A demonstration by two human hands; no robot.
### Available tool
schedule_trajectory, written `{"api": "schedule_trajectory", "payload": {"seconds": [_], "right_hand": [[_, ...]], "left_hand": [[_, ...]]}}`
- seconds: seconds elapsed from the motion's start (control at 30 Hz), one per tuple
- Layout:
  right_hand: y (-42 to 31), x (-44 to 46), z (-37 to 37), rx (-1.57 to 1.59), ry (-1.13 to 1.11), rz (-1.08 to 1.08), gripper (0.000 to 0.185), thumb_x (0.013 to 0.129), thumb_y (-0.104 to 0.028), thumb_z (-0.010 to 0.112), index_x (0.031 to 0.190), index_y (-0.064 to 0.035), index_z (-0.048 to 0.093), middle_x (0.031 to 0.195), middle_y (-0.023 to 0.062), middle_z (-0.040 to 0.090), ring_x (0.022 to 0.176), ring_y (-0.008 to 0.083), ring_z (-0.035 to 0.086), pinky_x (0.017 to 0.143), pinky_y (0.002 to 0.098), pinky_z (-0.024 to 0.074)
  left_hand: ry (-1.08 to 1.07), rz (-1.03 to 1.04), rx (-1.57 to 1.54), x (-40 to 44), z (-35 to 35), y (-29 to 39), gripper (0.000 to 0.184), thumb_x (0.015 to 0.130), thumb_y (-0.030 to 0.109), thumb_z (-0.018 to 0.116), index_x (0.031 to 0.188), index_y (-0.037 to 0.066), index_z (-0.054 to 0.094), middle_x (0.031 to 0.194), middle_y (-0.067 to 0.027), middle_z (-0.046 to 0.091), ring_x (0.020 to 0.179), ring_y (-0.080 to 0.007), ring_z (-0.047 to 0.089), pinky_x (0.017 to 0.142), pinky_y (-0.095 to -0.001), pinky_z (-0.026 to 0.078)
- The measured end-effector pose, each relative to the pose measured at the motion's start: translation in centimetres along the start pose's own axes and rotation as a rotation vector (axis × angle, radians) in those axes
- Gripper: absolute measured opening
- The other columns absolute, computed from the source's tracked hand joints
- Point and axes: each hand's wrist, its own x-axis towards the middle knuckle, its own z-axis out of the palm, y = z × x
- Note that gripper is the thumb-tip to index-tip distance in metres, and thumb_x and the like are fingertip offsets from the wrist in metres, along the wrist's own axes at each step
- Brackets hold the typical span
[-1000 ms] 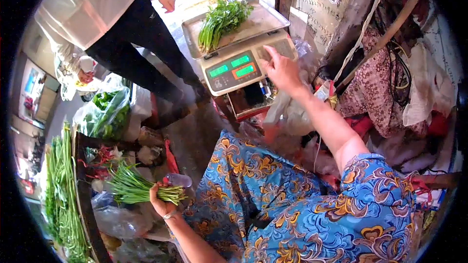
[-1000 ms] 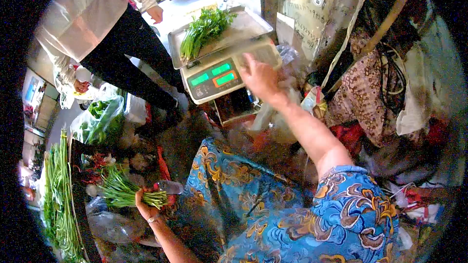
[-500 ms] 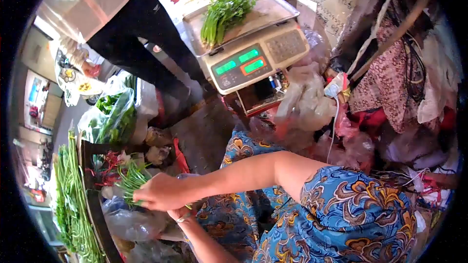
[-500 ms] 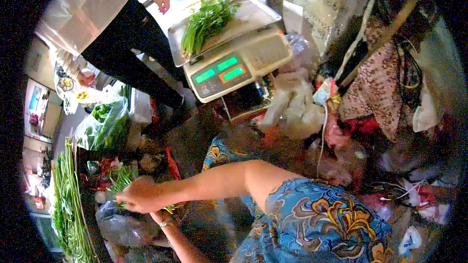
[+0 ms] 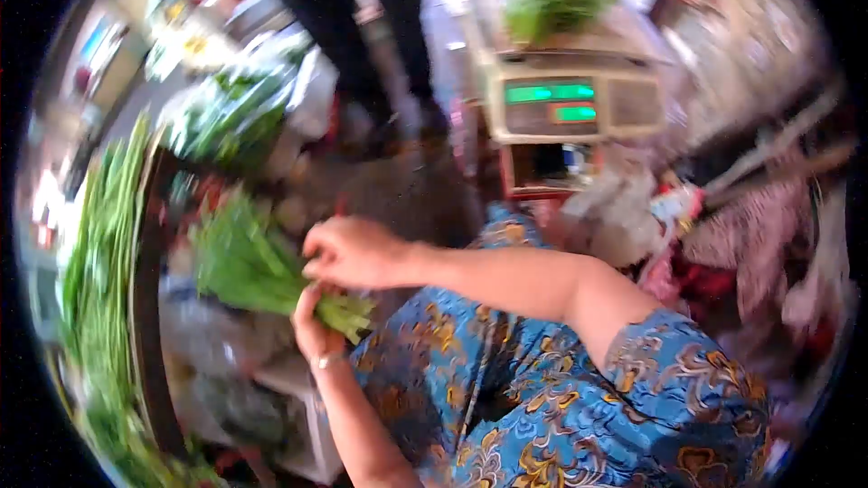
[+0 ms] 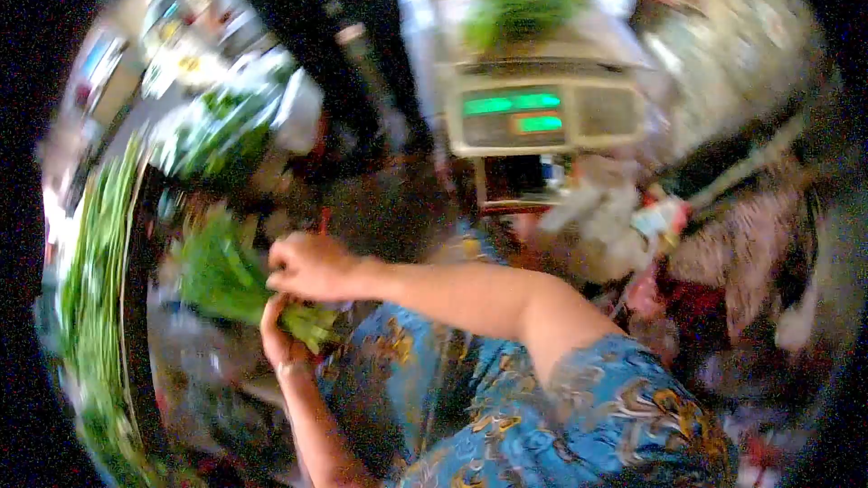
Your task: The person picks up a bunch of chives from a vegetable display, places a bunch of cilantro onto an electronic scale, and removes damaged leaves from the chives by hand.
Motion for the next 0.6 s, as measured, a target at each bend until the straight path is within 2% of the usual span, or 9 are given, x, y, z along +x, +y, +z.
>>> {"api": "schedule_trajectory", "payload": {"seconds": [0.07, 0.1, 0.13, 0.2, 0.27, 0.3, 0.4, 0.43, 0.6], "right_hand": [[-0.2, 0.1, -0.1, 0.002, -0.120, 0.089, 0.043, 0.079, -0.038, 0.072, 0.101, -0.0018, 0.065, 0.093, 0.0157, 0.068, 0.082, 0.0299, 0.067, 0.073, 0.0393, 0.0529], [0.7, 0.0, 0.4, 0.079, -0.183, 0.112, 0.041, 0.081, -0.031, 0.073, 0.106, -0.0001, 0.062, 0.095, 0.0126, 0.068, 0.083, 0.0220, 0.066, 0.074, 0.0344, 0.0530], [1.7, -0.2, 1.0, 0.144, -0.242, 0.140, 0.041, 0.083, -0.025, 0.074, 0.111, 0.0016, 0.060, 0.097, 0.0094, 0.068, 0.085, 0.0141, 0.065, 0.076, 0.0295, 0.0532], [0.4, -0.7, 0.5, 0.193, -0.363, 0.215, 0.051, 0.083, -0.021, 0.076, 0.122, 0.0029, 0.053, 0.102, 0.0077, 0.067, 0.089, 0.0127, 0.063, 0.080, 0.0288, 0.0529], [0.6, -1.1, 1.5, 0.196, -0.362, 0.131, 0.067, 0.073, -0.036, 0.082, 0.121, 0.0036, 0.056, 0.104, 0.0159, 0.068, 0.094, 0.0216, 0.066, 0.085, 0.0329, 0.0521], [0.4, -1.3, 1.7, 0.207, -0.407, 0.160, 0.080, 0.069, -0.036, 0.084, 0.130, 0.0023, 0.050, 0.113, 0.0161, 0.065, 0.103, 0.0226, 0.063, 0.091, 0.0333, 0.0495], [-0.1, -2.2, 2.9, 0.215, -0.433, 0.141, 0.096, 0.065, -0.037, 0.087, 0.139, 0.0010, 0.040, 0.124, 0.0167, 0.059, 0.114, 0.0235, 0.058, 0.098, 0.0342, 0.0451], [0.7, -2.3, 3.4, 0.185, -0.464, 0.179, 0.112, 0.061, -0.036, 0.089, 0.147, -0.0005, 0.026, 0.134, 0.0176, 0.052, 0.122, 0.0238, 0.052, 0.103, 0.0351, 0.0406], [1.7, -2.4, 4.7, 0.187, -0.394, 0.113, 0.125, 0.061, -0.030, 0.090, 0.151, -0.0026, 0.006, 0.140, 0.0182, 0.045, 0.126, 0.0250, 0.047, 0.106, 0.0362, 0.0379]], "left_hand": [[-0.061, 0.068, 0.182, 0.6, -1.9, -0.2, 0.032, 0.085, 0.023, 0.062, 0.107, 0.000, 0.064, 0.103, -0.0103, 0.067, 0.097, -0.0246, 0.063, 0.087, -0.0396, 0.050], [-0.088, 0.153, 0.175, 0.8, -1.7, -0.7, 0.032, 0.083, 0.020, 0.063, 0.107, -0.001, 0.065, 0.107, -0.0105, 0.066, 0.095, -0.0233, 0.064, 0.085, -0.0378, 0.051], [-0.091, 0.217, 0.231, -0.3, -0.3, -0.2, 0.030, 0.083, 0.018, 0.063, 0.105, -0.003, 0.066, 0.104, -0.0115, 0.067, 0.090, -0.0228, 0.065, 0.082, -0.0356, 0.052], [-0.060, 0.321, 0.180, -0.9, 0.4, -0.3, 0.026, 0.080, 0.011, 0.064, 0.101, -0.005, 0.065, 0.093, -0.0109, 0.068, 0.085, -0.0224, 0.066, 0.078, -0.0339, 0.054], [-0.080, 0.350, 0.165, -1.8, 1.1, 1.0, 0.025, 0.078, 0.005, 0.067, 0.101, -0.002, 0.063, 0.095, -0.0091, 0.067, 0.083, -0.0204, 0.066, 0.073, -0.0324, 0.055], [-0.100, 0.355, 0.156, -2.1, 1.1, 1.2, 0.026, 0.077, 0.005, 0.067, 0.102, -0.001, 0.063, 0.095, -0.0086, 0.067, 0.082, -0.0200, 0.066, 0.072, -0.0320, 0.055], [-0.106, 0.351, 0.142, -2.5, 0.9, 1.2, 0.026, 0.077, 0.005, 0.068, 0.103, 0.000, 0.063, 0.094, -0.0075, 0.067, 0.083, -0.0190, 0.066, 0.073, -0.0319, 0.055], [-0.086, 0.336, 0.147, -2.5, 0.8, 1.1, 0.026, 0.077, 0.005, 0.068, 0.103, 0.001, 0.063, 0.094, -0.0068, 0.068, 0.084, -0.0185, 0.066, 0.074, -0.0321, 0.055], [-0.127, 0.389, 0.126, -2.5, 0.3, 0.9, 0.035, 0.076, 0.004, 0.069, 0.111, 0.004, 0.063, 0.101, -0.0047, 0.067, 0.088, -0.0168, 0.064, 0.078, -0.0324, 0.053]]}}
